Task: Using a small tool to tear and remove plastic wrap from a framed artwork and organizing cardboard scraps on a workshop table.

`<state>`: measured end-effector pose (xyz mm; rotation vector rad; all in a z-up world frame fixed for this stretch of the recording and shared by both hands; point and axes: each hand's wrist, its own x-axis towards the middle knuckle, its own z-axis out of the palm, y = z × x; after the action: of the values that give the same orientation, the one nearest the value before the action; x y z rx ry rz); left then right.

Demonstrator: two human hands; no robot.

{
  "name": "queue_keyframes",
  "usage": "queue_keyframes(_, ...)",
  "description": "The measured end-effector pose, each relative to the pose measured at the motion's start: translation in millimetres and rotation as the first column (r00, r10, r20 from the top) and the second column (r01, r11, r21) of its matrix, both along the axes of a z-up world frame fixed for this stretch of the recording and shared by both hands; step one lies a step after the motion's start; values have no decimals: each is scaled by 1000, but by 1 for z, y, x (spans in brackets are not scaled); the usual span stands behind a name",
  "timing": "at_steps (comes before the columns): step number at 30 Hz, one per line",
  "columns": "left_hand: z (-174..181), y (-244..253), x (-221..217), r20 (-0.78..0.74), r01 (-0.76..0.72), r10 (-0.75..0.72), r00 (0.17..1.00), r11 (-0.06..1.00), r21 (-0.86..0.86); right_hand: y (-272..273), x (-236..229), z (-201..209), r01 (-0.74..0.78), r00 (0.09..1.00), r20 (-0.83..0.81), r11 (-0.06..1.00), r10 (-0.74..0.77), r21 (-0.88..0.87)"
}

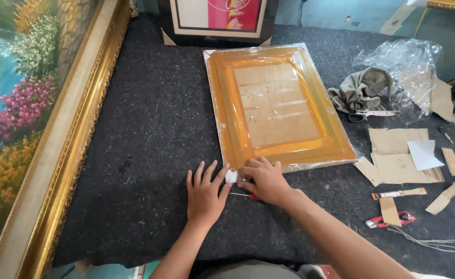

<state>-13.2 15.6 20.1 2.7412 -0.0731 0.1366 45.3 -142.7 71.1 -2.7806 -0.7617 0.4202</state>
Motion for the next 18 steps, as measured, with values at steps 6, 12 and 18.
queue_keyframes(6,2,-1,-1,32,-6,6,999,1000,-12,4,7,-7,139,989,-59,989,-136,49)
queue_keyframes(12,-3,-2,0,229,-2,3,974,1000,-7,9,4,-25,37,987,156,998,-45,57)
queue_keyframes(18,-2,-2,1,219,-6,5,976,1000,5,14,4,-66,-12,925,378,998,37,-68)
